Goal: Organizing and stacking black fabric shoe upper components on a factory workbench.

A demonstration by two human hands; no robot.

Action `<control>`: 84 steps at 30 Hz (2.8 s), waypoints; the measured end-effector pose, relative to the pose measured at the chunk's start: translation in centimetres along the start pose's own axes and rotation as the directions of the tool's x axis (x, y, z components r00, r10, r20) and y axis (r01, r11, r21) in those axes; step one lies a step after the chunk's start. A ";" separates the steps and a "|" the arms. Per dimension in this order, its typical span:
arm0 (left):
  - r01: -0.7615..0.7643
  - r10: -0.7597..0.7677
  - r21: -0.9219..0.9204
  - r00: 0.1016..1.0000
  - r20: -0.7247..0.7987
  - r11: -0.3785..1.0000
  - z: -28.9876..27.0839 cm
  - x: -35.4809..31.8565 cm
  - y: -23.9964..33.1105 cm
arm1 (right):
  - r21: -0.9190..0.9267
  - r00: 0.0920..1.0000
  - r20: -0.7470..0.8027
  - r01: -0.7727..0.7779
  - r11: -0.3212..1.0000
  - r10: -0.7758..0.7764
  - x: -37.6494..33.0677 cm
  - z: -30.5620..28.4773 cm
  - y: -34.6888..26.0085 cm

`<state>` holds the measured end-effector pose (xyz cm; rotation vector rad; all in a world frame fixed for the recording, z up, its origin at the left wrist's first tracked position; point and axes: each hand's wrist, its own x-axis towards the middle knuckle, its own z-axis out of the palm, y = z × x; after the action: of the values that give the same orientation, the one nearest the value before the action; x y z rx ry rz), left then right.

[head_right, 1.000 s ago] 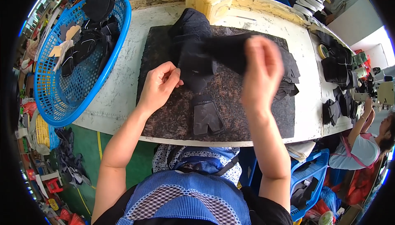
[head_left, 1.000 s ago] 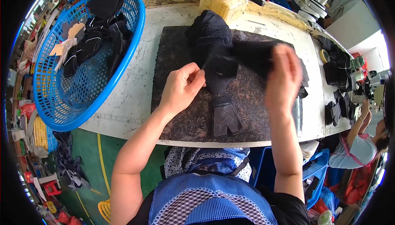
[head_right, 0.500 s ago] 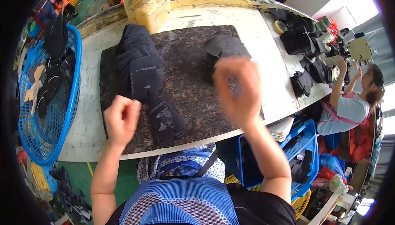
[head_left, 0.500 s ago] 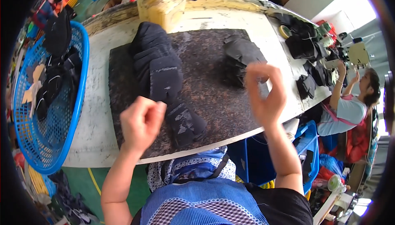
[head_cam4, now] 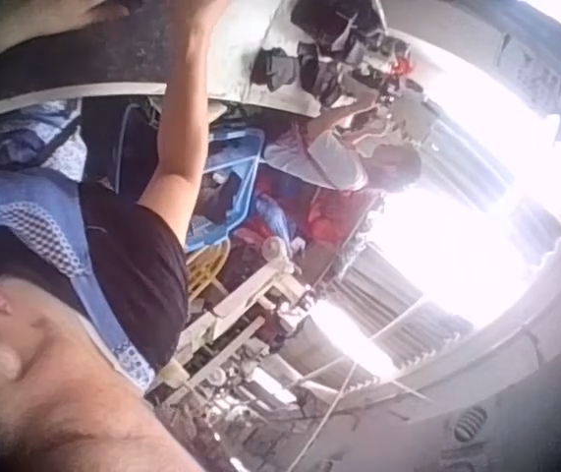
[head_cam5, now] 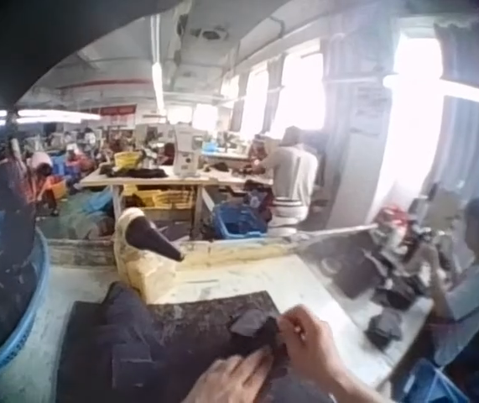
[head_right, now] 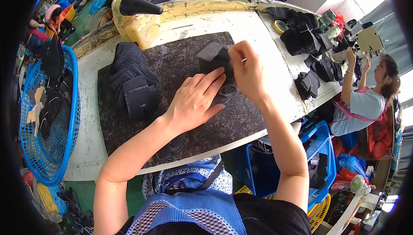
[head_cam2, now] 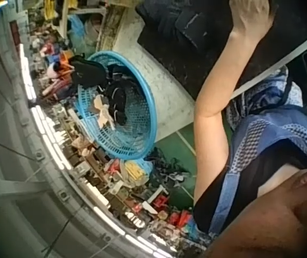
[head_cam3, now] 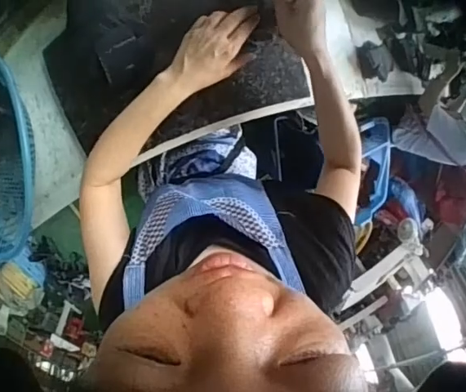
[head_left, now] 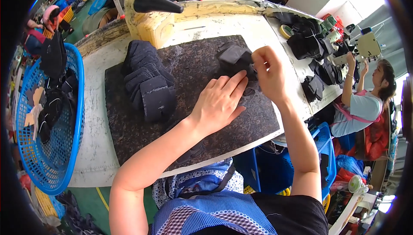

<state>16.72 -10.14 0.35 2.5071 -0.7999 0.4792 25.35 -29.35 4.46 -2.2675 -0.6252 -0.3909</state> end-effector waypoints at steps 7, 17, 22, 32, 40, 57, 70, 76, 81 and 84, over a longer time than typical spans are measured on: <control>0.394 -0.420 -0.719 0.894 0.156 0.573 -5.1 -1.9 0.4 | 0.379 0.908 -0.394 0.301 0.875 -0.141 -2.2 -1.7 -4.5; 0.760 -0.510 -0.633 0.605 0.611 0.144 -9.1 -19.3 7.2 | 0.315 0.329 0.942 -0.805 0.502 -0.063 -16.0 2.0 -7.2; 0.686 -0.732 -0.668 0.608 0.308 0.289 -8.8 -17.2 5.6 | 0.330 0.448 0.893 -0.720 0.611 0.046 -10.2 3.7 -8.4; 0.777 -0.792 -0.574 0.510 0.335 0.258 -6.5 -17.0 2.7 | 0.282 0.696 0.718 -0.307 0.909 0.012 -9.7 7.0 -7.4; 0.725 -0.713 -0.003 0.678 0.178 0.689 -6.6 -16.2 2.3 | 0.204 0.772 0.633 -0.085 0.975 -0.065 -10.3 7.8 -7.7; 0.321 -0.282 0.118 0.922 -0.263 0.940 -10.2 -14.2 -5.4 | 0.291 0.926 0.319 0.107 0.951 -0.202 -3.0 11.9 -8.5; 0.039 -0.035 -0.033 0.994 0.101 0.999 -6.1 -17.7 2.7 | 0.192 0.941 0.337 -0.115 0.975 0.045 -9.4 4.9 -9.4; 0.031 -0.055 -0.183 0.991 -0.125 0.983 -7.0 -10.9 2.0 | -0.218 0.969 -0.098 0.200 0.955 -0.225 0.2 2.2 -4.3; -0.043 0.020 -0.216 0.994 -0.106 0.975 -4.0 -6.9 1.3 | -0.104 0.995 -0.038 0.083 0.991 -0.087 1.1 4.8 -0.7; -0.066 0.041 -0.179 0.989 -0.141 0.982 -3.3 -4.2 0.5 | 0.316 0.995 -0.003 -0.097 0.944 0.104 1.2 3.6 0.2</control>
<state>12.55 -6.89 1.35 2.2630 -0.8209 0.5623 26.78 -26.43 2.43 -1.9767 -0.5187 -0.2426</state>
